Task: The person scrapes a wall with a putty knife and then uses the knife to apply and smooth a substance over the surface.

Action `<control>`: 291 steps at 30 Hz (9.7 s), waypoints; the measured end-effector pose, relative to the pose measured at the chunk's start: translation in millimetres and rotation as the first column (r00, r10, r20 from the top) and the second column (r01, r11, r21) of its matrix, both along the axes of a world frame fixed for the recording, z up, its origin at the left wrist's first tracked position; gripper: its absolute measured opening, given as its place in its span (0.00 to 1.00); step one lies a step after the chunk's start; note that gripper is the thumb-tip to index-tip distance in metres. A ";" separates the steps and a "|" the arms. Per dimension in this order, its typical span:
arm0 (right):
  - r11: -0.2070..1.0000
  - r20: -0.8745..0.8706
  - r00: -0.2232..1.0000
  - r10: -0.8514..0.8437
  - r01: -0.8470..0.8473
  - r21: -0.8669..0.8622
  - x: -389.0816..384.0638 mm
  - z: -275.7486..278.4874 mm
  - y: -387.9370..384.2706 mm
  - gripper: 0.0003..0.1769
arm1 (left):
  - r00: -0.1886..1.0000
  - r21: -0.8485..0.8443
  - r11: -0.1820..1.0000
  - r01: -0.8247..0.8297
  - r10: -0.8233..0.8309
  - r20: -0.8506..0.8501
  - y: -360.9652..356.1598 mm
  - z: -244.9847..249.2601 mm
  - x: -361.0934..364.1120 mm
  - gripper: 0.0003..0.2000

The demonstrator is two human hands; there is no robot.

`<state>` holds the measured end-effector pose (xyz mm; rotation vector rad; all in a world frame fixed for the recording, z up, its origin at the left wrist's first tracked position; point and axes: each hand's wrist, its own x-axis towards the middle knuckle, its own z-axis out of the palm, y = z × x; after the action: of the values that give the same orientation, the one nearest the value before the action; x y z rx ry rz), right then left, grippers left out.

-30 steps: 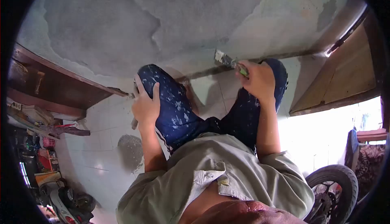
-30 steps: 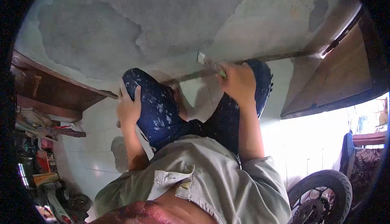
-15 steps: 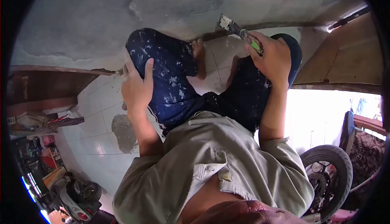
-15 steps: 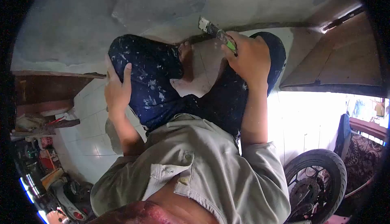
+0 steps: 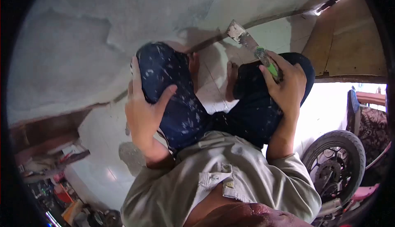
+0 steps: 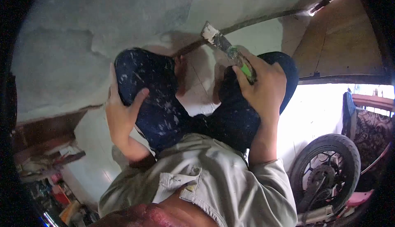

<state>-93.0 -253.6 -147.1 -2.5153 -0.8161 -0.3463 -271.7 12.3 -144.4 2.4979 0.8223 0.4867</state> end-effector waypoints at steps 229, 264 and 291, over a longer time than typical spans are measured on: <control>0.327 -0.385 0.904 0.185 0.313 0.892 69.4 -2.6 132.9 0.15 | 0.817 -0.618 0.536 0.575 -0.336 0.469 -39.6 52.9 295.5 0.17; 0.608 -0.576 0.765 0.289 0.318 0.727 63.2 -5.6 21.6 0.16 | 0.819 0.164 0.803 0.573 -0.552 -0.158 25.1 40.7 205.6 0.09; 0.998 -0.329 0.944 -0.036 0.015 -0.067 49.0 -17.9 40.7 0.24 | 0.914 -0.729 0.570 0.379 -0.355 0.198 -59.9 -58.8 137.3 0.29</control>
<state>-44.0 -212.9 -165.0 -2.5464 -0.6695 0.0960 -134.4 -47.6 -203.1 1.7642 0.3367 -0.0050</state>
